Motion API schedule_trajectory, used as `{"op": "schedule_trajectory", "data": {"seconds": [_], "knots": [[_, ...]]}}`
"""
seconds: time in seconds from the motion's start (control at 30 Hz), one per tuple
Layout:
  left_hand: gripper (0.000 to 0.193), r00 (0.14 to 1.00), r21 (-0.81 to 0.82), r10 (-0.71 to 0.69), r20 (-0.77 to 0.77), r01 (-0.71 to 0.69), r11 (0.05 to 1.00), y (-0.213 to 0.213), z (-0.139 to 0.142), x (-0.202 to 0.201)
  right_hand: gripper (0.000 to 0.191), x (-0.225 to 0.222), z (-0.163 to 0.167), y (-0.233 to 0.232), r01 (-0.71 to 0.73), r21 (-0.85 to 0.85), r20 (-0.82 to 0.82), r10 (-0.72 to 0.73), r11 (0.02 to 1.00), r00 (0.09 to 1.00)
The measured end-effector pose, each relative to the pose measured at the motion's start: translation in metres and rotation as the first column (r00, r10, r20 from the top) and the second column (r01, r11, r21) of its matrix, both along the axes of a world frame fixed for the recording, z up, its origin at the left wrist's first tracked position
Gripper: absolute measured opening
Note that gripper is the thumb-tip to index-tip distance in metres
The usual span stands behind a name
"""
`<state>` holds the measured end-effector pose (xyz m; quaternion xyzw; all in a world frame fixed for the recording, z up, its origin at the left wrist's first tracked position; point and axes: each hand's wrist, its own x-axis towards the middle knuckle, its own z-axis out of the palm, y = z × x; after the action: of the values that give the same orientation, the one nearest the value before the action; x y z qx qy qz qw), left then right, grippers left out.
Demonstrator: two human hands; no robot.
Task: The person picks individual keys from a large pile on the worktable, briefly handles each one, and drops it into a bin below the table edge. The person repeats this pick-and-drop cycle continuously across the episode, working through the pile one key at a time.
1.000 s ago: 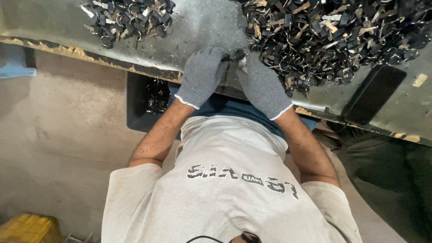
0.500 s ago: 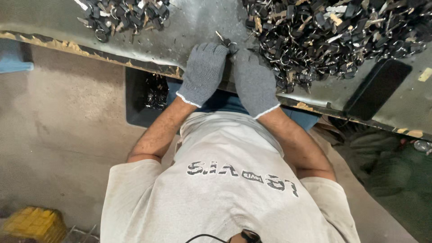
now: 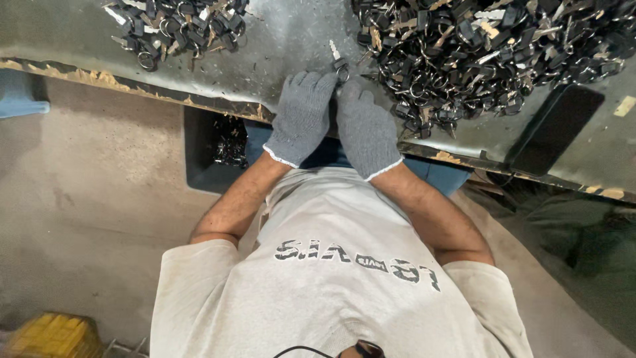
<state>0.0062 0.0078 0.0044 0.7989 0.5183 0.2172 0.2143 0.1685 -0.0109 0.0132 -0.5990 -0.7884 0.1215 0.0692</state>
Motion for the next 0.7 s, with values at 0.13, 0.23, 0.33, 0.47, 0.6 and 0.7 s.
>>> {"op": "schedule_trajectory", "data": {"seconds": [0.13,0.23,0.33,0.47,0.6,0.7], "knots": [[0.042,1.000,0.044,-0.002,0.022,0.001,0.999,0.000,0.000,-0.003,0.023,0.017,-0.005,0.025,-0.202,-0.084,-0.282,0.172,0.976,0.944],[0.043,0.993,-0.008,0.065,0.101,-0.065,0.998,0.003,0.001,-0.006,0.050,0.028,0.003,0.036,-0.195,-0.307,-0.447,0.040,0.931,0.893],[0.046,0.979,-0.079,0.155,0.135,-0.145,0.986,0.001,0.006,-0.007,0.047,0.022,0.012,0.029,-0.067,-0.340,-0.432,-0.093,0.938,0.897],[0.020,0.992,0.089,0.096,-0.079,-0.089,0.992,-0.005,0.014,-0.005,0.032,0.015,0.017,0.011,-0.067,-0.038,-0.230,0.057,0.997,0.971],[0.019,0.974,0.176,0.194,-0.116,-0.173,0.969,-0.003,0.021,-0.003,0.044,0.026,0.019,0.005,-0.090,-0.097,-0.185,0.071,0.991,0.980],[0.021,0.989,0.057,0.149,0.004,-0.149,0.987,0.001,0.023,-0.003,0.032,0.026,0.019,0.002,-0.118,-0.086,-0.012,0.118,0.989,0.993]]}}
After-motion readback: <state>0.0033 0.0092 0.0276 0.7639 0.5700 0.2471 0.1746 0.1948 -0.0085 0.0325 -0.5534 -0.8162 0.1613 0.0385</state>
